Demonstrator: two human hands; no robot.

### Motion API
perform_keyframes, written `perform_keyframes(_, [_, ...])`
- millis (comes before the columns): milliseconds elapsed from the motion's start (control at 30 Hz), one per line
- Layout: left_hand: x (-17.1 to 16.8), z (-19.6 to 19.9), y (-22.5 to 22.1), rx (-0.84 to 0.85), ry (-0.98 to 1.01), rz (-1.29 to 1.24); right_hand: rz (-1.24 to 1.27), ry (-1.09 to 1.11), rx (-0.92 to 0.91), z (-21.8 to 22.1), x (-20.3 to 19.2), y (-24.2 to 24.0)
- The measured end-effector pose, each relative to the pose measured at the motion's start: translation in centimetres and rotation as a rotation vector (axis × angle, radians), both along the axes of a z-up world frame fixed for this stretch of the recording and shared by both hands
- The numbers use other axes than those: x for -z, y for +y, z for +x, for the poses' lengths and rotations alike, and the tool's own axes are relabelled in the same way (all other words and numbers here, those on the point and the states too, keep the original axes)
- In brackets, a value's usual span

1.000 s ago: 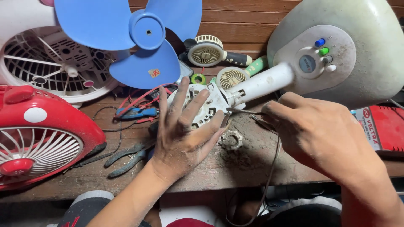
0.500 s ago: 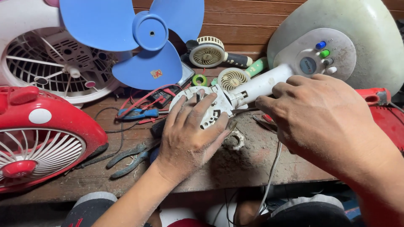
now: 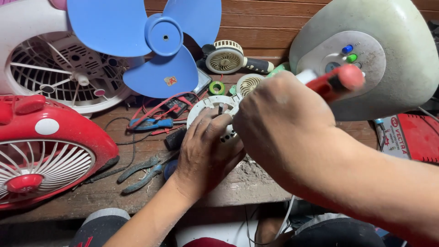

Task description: Disassembling a fan motor by removing the plastic housing and using a screwdriver to separate internal components.

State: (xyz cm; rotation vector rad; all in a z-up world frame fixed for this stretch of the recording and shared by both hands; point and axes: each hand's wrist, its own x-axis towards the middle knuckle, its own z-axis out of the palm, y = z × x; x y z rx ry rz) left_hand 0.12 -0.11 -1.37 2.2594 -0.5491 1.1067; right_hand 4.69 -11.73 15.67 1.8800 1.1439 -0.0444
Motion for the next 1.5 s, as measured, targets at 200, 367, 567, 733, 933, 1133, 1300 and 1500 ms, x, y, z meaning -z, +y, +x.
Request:
perform_keyframes(200, [-1.0,0.0,-0.2,-0.137,-0.037,0.141,0.03,0.057,0.219,4.3,-2.4,0.2])
perform_keyframes(367, [-1.4,0.3,0.3,-0.078,-0.069,0.117,0.118,0.236,0.515,8.0,-2.4,-2.3])
perform_keyframes(567, [-1.2,0.3,0.4,-0.111,-0.076,0.14,0.432,0.526,0.351,12.1,3.3,-7.9])
perform_keyframes(733, [-1.3,0.1,0.2,-0.167,-0.027,0.163,0.647,0.663,0.262,12.2,6.2,-9.9])
perform_keyframes(933, [-1.9,-0.2,-0.1,-0.187,-0.011,0.136,0.729,0.641,0.319,10.4,7.4,-11.0])
perform_keyframes(1133, [-1.6,-0.1,0.0,-0.248,0.0,0.237,0.767,0.544,0.363,6.9,6.1,-10.1])
perform_keyframes(1300, [-1.7,-0.1,0.0,-0.244,0.002,0.253,0.419,0.334,0.607,3.1,1.7,-6.6])
perform_keyframes(1500, [-1.7,0.3,0.3,-0.233,-0.011,0.257,0.554,0.259,0.395,2.9,4.4,-8.2])
